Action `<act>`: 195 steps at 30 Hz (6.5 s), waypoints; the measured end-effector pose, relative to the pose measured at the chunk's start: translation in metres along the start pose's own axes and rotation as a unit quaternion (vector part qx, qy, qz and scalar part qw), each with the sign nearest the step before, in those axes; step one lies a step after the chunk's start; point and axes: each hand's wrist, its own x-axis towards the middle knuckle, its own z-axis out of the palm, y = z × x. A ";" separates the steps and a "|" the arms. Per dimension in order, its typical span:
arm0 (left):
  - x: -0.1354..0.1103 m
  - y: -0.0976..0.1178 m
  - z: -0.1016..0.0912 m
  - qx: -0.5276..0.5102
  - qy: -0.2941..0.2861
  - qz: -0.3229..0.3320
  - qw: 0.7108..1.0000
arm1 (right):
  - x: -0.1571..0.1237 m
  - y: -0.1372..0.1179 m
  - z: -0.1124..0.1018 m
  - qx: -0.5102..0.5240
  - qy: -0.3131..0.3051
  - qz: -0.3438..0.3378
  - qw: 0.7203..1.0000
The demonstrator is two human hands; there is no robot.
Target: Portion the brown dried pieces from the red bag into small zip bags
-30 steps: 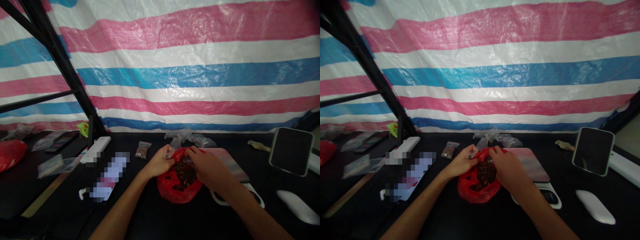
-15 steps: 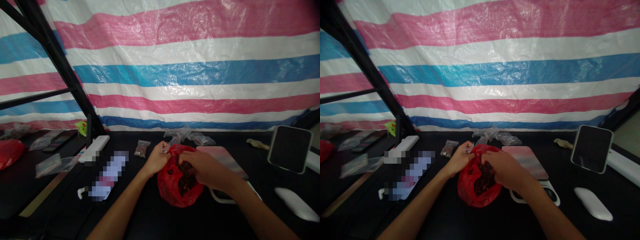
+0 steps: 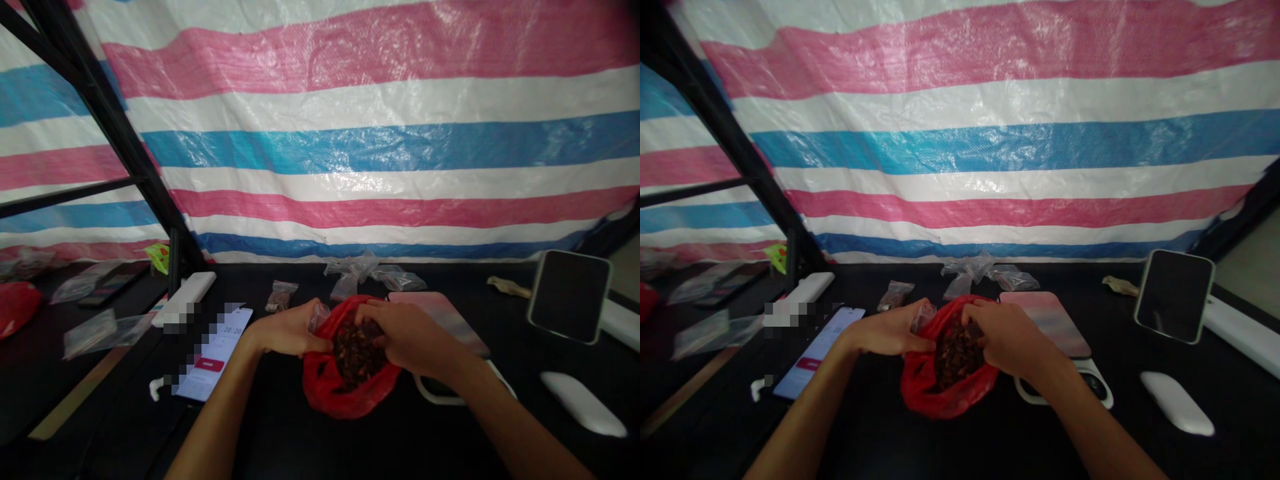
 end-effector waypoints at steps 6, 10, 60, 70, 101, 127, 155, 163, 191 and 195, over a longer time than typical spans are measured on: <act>0.017 -0.006 0.009 -0.119 0.044 0.066 0.990 | -0.002 0.005 0.002 0.082 -0.030 -0.024 0.996; 0.022 -0.008 0.011 -0.127 0.114 0.074 0.983 | 0.003 0.002 0.005 0.090 -0.031 -0.002 0.995; 0.030 -0.003 0.017 0.296 0.268 0.191 0.897 | 0.026 -0.002 0.018 0.280 0.176 -0.047 0.943; 0.032 0.000 0.024 0.204 0.275 0.197 0.919 | 0.022 -0.012 0.019 0.140 0.227 -0.124 0.956; -0.002 -0.005 -0.004 0.124 0.103 -0.018 0.987 | -0.001 -0.002 0.000 0.119 0.001 -0.015 0.993; 0.015 0.011 0.005 -0.213 0.193 0.003 0.958 | 0.015 -0.025 0.027 -0.014 0.099 0.051 0.994; 0.024 0.006 0.011 0.034 0.266 0.175 0.947 | 0.019 -0.027 0.022 0.131 0.249 0.062 0.958; 0.028 0.008 0.026 0.068 0.253 0.204 0.943 | 0.022 -0.026 0.033 0.060 0.304 -0.093 0.946; 0.032 0.001 0.022 0.103 0.301 0.209 0.925 | 0.021 -0.021 0.020 0.097 0.352 -0.006 0.931; 0.024 -0.001 0.007 0.060 0.309 0.168 0.934 | 0.017 -0.015 0.004 0.102 0.270 -0.020 0.957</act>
